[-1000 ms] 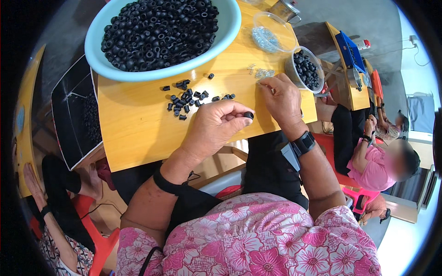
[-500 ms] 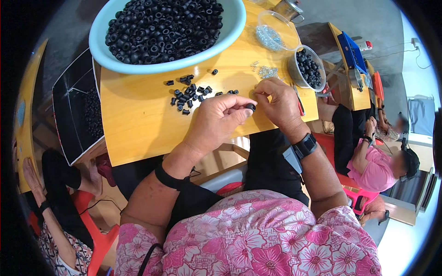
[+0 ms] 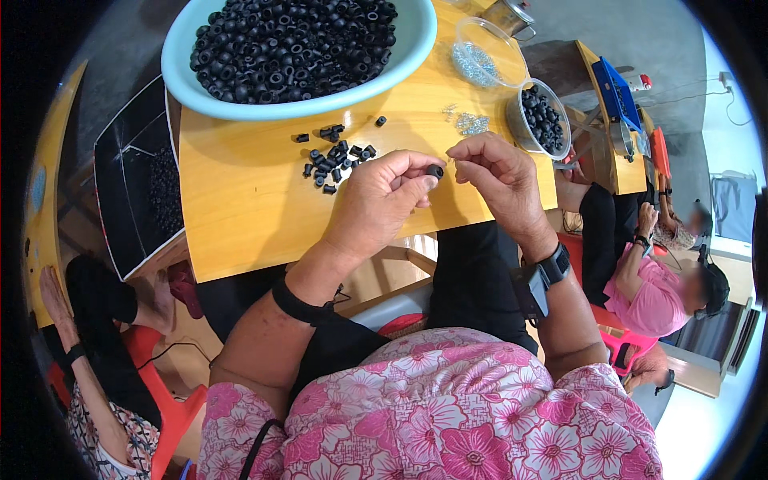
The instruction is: Assembling small black plastic components at a work table.
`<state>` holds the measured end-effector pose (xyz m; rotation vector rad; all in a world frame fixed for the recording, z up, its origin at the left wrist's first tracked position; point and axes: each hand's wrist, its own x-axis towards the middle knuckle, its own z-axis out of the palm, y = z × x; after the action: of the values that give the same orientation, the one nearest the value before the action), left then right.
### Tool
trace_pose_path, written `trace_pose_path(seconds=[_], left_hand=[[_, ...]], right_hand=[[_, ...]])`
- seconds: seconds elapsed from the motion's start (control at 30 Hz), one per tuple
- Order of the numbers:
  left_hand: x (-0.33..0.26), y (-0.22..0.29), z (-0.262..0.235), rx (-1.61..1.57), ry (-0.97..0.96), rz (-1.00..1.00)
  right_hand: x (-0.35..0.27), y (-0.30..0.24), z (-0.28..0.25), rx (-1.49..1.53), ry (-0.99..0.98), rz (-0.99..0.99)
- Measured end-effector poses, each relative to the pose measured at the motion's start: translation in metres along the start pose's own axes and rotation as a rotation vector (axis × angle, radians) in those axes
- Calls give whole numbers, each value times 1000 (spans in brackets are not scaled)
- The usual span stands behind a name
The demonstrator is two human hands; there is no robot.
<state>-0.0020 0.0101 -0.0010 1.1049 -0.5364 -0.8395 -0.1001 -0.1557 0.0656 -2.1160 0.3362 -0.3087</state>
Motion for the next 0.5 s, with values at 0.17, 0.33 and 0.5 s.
trace_pose_path(seconds=[0.17,0.33,0.5], left_hand=[[-1,5,1,57,21,-16],[-1,5,1,92,-5,-19],[-1,5,3,123,21,-24]], right_hand=[[0,-19,3,85,-90,75],[2,-29,4,-194,-96,-52],[6,-35,3,-329,-124,-130]])
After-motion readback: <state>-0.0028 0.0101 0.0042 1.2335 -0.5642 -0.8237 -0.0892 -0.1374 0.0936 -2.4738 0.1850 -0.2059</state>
